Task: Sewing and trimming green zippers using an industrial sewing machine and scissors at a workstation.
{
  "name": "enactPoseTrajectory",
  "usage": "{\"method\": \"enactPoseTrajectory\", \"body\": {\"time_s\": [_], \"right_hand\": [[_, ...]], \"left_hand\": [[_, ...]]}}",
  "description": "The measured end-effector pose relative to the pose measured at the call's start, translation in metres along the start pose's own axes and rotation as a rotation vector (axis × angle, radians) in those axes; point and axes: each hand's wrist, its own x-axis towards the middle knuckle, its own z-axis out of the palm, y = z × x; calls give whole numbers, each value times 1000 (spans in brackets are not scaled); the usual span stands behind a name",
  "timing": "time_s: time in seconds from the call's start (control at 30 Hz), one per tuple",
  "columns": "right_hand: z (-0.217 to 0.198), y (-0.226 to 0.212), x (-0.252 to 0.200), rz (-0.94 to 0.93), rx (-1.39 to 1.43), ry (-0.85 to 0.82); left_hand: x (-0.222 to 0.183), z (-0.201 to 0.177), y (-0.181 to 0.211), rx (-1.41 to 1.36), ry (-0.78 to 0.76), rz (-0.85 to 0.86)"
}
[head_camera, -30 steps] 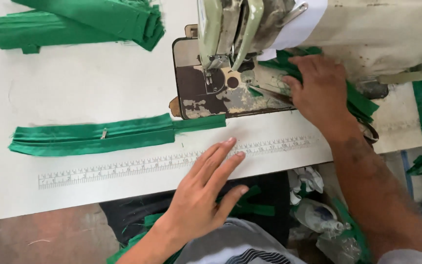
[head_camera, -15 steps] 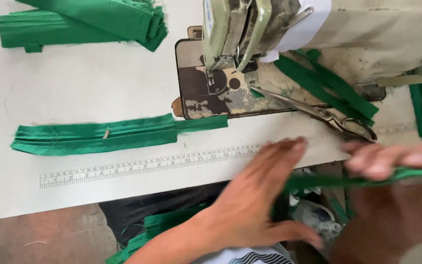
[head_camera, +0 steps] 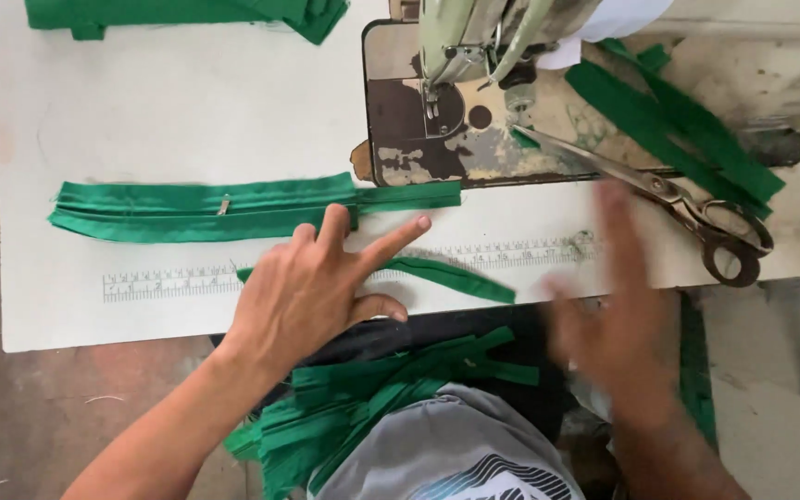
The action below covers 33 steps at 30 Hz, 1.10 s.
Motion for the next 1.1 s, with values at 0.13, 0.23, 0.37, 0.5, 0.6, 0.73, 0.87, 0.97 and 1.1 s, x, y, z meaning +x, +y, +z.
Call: {"method": "enactPoseTrajectory", "body": {"time_s": [0.13,0.23,0.37,0.5,0.6,0.73,0.87,0.97,1.1], "right_hand": [[19,-20,-21,-189,-73,-517],[-7,3,-25,-119,-294,-633],[-28,17,-38,95,-228,-316],[-8,1,-10,130,-140,-267],[13,5,3,101,-102,-287],[25,6,12,20,-31,-424],[20,3,29,249,268,-523],[20,3,51,481,451,-604],[49,11,73,384,341,-531]], "left_hand": [[-7,6,-1,-31,33,-11],[-16,9,-5,-72,-5,-12],[-18,12,-6,-115,-14,-20],[-17,8,-6,-156,5,-24],[-20,9,-6,-134,45,-10],[-25,11,-7,-200,183,60],[-27,8,-14,-605,337,171],[-14,-3,-37,-723,221,101],[10,-9,-65,-575,184,65]]}}
